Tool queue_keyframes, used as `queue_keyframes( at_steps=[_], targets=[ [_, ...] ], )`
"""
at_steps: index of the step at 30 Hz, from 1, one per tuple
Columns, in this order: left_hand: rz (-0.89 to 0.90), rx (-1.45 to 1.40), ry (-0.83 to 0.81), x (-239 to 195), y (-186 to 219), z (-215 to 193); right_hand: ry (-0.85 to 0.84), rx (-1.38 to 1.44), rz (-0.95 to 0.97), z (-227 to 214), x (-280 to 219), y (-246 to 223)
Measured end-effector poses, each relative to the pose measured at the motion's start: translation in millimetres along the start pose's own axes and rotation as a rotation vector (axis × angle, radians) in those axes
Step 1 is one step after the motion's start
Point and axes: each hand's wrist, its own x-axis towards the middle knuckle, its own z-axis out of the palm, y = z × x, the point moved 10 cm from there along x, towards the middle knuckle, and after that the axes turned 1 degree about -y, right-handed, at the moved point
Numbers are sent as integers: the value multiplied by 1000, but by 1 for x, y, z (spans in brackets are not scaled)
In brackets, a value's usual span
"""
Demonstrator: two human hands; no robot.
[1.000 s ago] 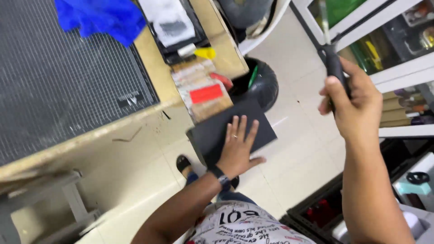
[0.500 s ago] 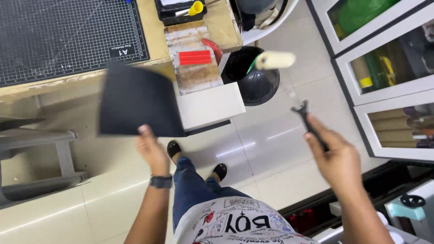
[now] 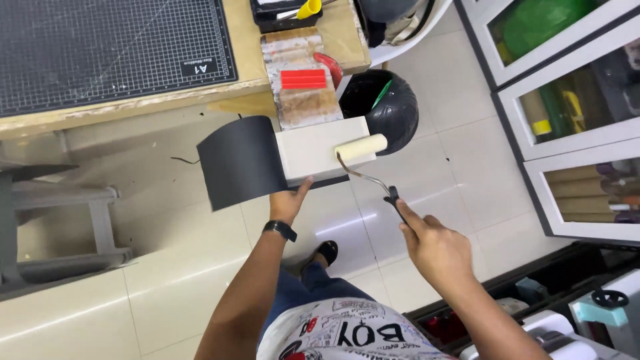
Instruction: Applying adhesive to a block with a roller and then smoothing a black sheet onto it using a squeegee.
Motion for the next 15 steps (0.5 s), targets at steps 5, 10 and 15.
queue_keyframes(
  at_steps=[5,10,15],
  targets=[
    [8,121,25,2,14,-2,24,120,23,21,46,-27],
    [30,120,-7,0,16,12,-96,26,102,3,-14,-16],
    [60,108,-27,4,38,12,-72,72,126,23,29,-29]
  ],
)
